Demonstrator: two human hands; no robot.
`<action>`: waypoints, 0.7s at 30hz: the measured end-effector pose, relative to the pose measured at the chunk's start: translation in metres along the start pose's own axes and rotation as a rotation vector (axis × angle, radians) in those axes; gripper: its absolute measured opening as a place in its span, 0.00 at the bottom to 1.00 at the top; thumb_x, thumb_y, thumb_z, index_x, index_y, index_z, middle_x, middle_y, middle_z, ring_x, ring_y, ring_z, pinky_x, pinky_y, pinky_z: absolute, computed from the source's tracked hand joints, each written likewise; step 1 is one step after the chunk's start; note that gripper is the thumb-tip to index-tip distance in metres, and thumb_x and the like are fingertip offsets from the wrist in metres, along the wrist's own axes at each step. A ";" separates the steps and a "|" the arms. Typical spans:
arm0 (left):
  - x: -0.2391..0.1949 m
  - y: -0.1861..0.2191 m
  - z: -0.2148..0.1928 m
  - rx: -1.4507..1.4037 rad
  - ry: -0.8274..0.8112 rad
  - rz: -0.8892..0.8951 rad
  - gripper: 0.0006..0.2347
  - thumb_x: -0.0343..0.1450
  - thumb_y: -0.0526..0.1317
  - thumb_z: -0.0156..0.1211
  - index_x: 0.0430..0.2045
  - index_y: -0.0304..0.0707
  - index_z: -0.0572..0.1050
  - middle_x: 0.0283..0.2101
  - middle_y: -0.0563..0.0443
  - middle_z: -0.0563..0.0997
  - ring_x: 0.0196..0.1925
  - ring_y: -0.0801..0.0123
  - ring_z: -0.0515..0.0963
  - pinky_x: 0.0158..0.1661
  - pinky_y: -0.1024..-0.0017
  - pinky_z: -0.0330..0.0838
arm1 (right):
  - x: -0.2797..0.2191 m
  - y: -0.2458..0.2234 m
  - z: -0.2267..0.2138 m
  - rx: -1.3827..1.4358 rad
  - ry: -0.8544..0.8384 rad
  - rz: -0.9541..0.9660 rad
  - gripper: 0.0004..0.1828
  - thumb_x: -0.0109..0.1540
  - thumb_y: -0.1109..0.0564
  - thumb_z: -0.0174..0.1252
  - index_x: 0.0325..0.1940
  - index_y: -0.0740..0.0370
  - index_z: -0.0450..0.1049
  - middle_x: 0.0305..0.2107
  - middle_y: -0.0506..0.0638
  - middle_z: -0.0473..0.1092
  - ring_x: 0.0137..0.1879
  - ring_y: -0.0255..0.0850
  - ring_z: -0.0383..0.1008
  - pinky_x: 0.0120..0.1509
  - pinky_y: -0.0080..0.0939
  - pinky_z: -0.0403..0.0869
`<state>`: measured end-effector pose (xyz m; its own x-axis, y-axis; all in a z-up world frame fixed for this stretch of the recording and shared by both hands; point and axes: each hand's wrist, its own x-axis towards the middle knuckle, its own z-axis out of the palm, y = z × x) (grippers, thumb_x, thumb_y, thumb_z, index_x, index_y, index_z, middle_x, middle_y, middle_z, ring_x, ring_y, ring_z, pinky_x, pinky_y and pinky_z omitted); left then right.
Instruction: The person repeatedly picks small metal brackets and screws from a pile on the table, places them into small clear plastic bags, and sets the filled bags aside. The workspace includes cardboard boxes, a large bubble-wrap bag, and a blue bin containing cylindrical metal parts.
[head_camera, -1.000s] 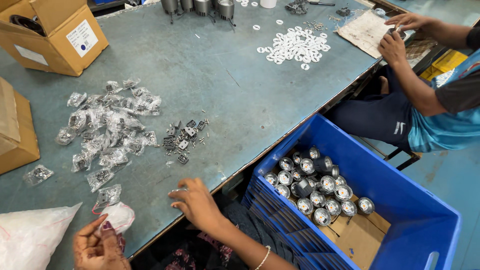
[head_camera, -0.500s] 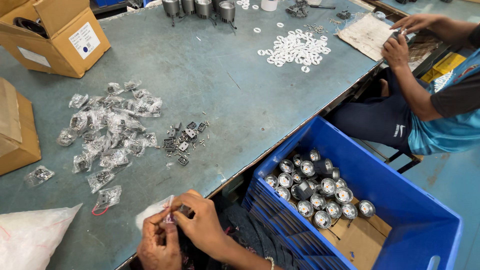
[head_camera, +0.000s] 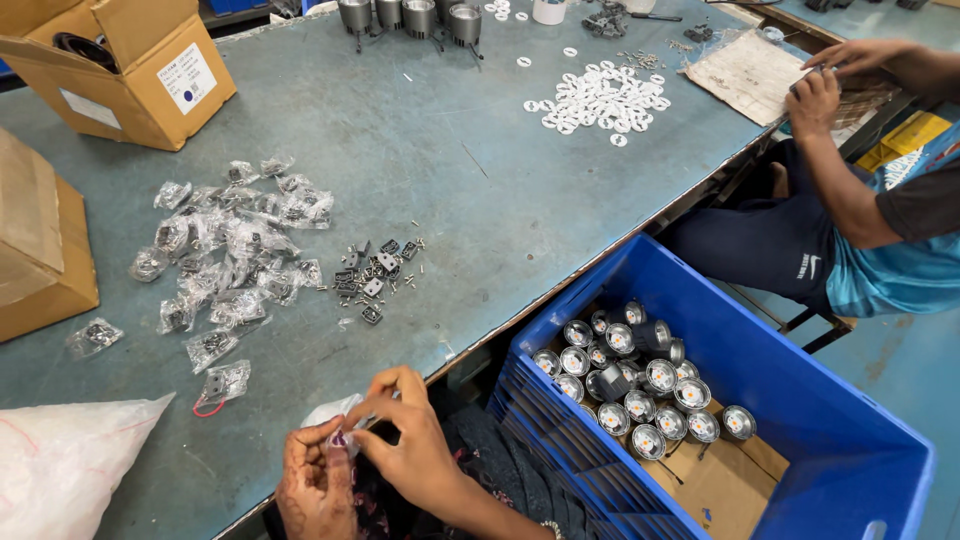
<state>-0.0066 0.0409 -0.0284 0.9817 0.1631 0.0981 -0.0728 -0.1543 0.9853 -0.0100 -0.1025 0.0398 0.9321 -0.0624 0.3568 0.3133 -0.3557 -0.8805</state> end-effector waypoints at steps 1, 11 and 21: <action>0.001 -0.002 -0.003 0.000 -0.040 -0.006 0.09 0.73 0.32 0.55 0.45 0.34 0.76 0.31 0.50 0.81 0.27 0.82 0.73 0.31 0.82 0.67 | 0.002 0.003 -0.001 0.090 -0.028 0.025 0.15 0.55 0.66 0.66 0.46 0.65 0.76 0.51 0.58 0.66 0.59 0.49 0.71 0.61 0.41 0.72; 0.007 -0.031 -0.015 0.094 -0.372 0.004 0.06 0.70 0.31 0.58 0.38 0.35 0.79 0.29 0.49 0.80 0.28 0.79 0.75 0.33 0.80 0.70 | 0.013 0.030 0.010 0.434 -0.240 0.196 0.09 0.60 0.66 0.58 0.44 0.66 0.71 0.38 0.53 0.74 0.47 0.36 0.74 0.52 0.34 0.73; 0.010 0.002 0.006 0.319 0.014 0.113 0.08 0.64 0.32 0.61 0.33 0.34 0.70 0.32 0.47 0.70 0.31 0.63 0.71 0.34 0.69 0.69 | 0.022 0.015 0.011 0.114 0.001 -0.009 0.09 0.58 0.66 0.58 0.42 0.66 0.71 0.43 0.57 0.68 0.45 0.49 0.73 0.46 0.42 0.73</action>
<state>0.0047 0.0364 -0.0263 0.9679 0.1410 0.2081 -0.1199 -0.4688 0.8752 0.0176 -0.0987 0.0312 0.9291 -0.0607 0.3647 0.3399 -0.2482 -0.9071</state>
